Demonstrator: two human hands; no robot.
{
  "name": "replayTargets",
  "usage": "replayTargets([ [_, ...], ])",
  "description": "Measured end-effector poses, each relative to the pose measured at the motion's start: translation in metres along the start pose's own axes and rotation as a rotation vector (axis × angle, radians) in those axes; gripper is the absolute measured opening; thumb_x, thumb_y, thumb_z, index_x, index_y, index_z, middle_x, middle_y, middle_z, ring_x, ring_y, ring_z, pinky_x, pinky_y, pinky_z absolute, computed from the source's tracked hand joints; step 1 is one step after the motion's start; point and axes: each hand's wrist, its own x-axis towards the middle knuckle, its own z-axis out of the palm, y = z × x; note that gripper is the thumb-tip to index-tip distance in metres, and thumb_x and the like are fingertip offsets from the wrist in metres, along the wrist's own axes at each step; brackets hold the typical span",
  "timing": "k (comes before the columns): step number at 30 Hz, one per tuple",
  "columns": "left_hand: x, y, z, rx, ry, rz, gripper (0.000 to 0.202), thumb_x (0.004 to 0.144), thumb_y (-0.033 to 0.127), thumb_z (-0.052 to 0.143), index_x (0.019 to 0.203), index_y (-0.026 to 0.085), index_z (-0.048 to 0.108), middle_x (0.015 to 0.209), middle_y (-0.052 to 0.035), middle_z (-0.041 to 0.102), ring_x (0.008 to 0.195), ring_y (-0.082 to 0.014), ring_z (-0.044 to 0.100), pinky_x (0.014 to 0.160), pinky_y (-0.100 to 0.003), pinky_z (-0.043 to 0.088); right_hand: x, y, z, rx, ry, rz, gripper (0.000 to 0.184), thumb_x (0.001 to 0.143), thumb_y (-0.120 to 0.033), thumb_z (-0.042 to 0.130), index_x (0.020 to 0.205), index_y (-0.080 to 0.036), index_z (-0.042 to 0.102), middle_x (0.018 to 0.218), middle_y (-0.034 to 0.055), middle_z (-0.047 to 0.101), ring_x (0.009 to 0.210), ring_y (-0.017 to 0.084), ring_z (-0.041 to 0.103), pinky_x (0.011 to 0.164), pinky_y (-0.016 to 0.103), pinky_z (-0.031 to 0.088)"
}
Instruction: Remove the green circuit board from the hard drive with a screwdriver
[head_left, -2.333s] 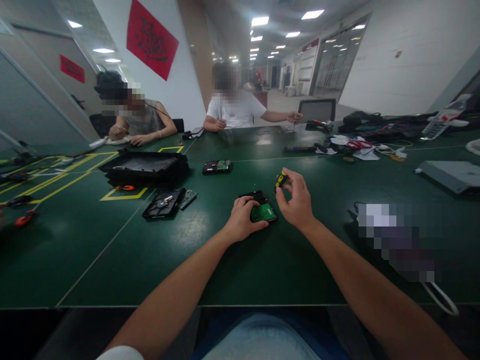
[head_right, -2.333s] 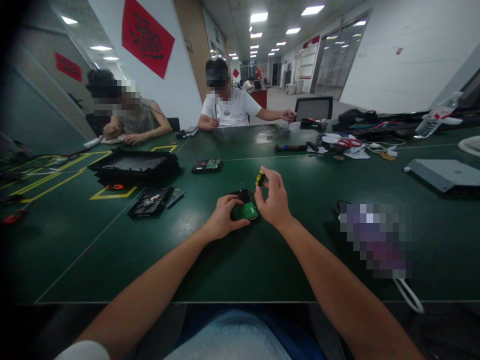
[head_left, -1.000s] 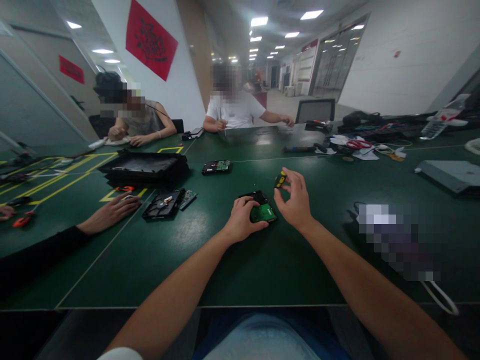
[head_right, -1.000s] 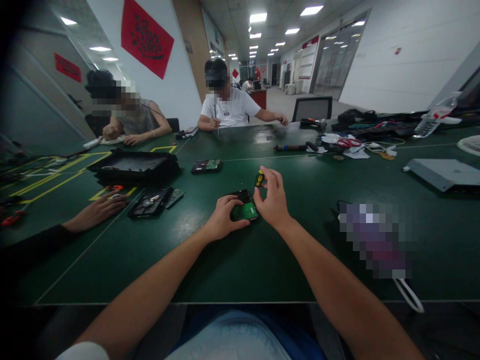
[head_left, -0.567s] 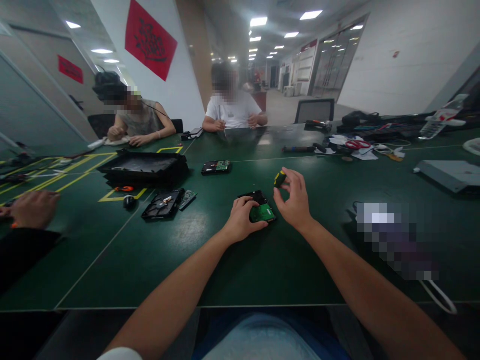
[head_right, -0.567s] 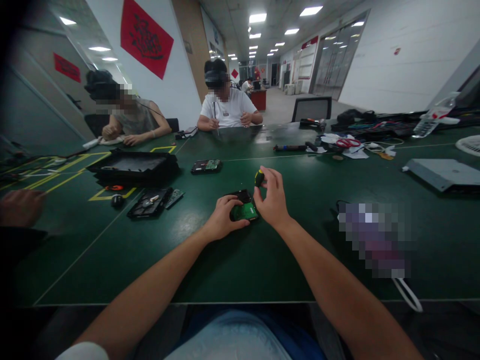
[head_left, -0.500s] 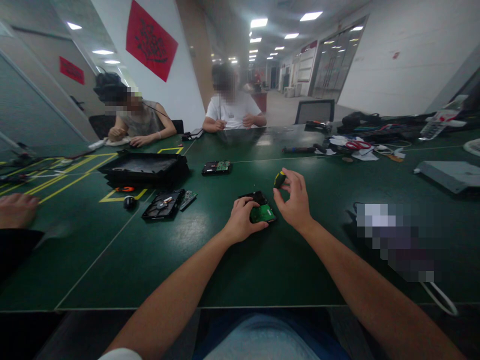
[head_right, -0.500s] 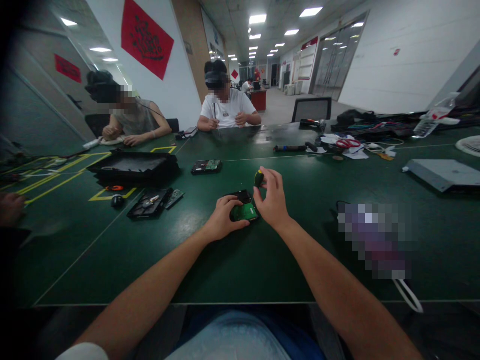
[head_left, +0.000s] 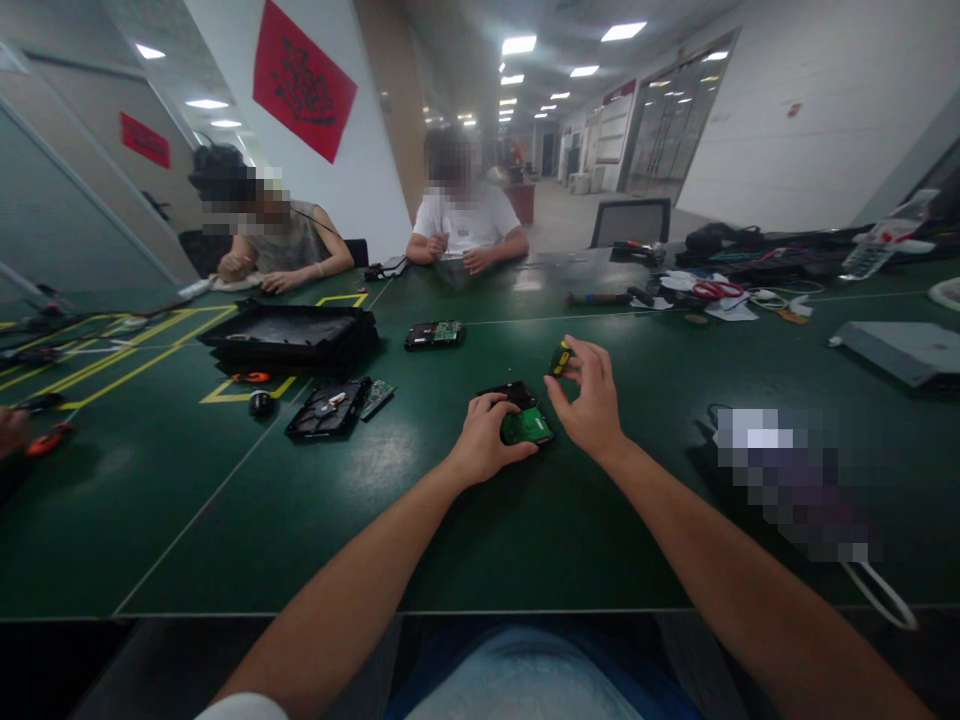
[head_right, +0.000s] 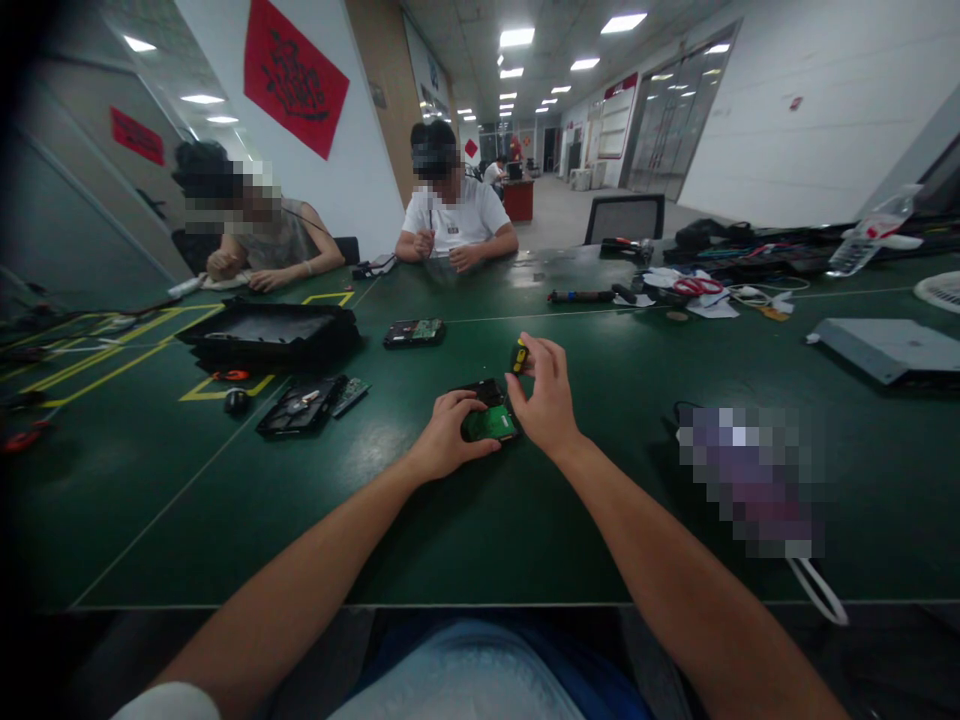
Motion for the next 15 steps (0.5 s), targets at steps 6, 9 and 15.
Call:
replayTargets([
  [6,0.0021,-0.0002,0.0022,0.001,0.014,-0.019,0.059,0.075,0.046,0.091,0.125,0.023,0.069,0.143,-0.0130,0.056,0.142,-0.0375,0.045,0.120,-0.056,0.043,0.0003,0.0014,0.0002,-0.004,0.003,0.000,0.063,0.096,-0.024,0.064,0.156,-0.033,0.043,0.145,0.0138,0.048,0.115,0.029,0.066,0.093,0.052,0.068],
  [9,0.0038,-0.0004,0.0030,0.003,0.016,-0.015,0.059,0.075,0.046,0.091,0.125,0.022,0.069,0.143,-0.0136,0.056,0.141,-0.0373,0.046,0.120,-0.056,0.042,-0.0004,0.0032,0.0012,0.030,-0.003,0.006,0.064,0.097,-0.021,0.060,0.157,-0.032,0.040,0.148,0.0147,0.046,0.117,0.028,0.067,0.095,0.052,0.067],
  [15,0.0054,-0.0028,0.0053,0.008,0.022,-0.011,0.059,0.075,0.048,0.091,0.124,0.024,0.070,0.142,-0.0133,0.057,0.140,-0.0374,0.047,0.119,-0.057,0.043,0.0004,0.0013,-0.0007,-0.059,0.024,-0.019,0.063,0.096,-0.025,0.066,0.154,-0.032,0.045,0.139,0.0133,0.051,0.110,0.028,0.065,0.086,0.050,0.068],
])
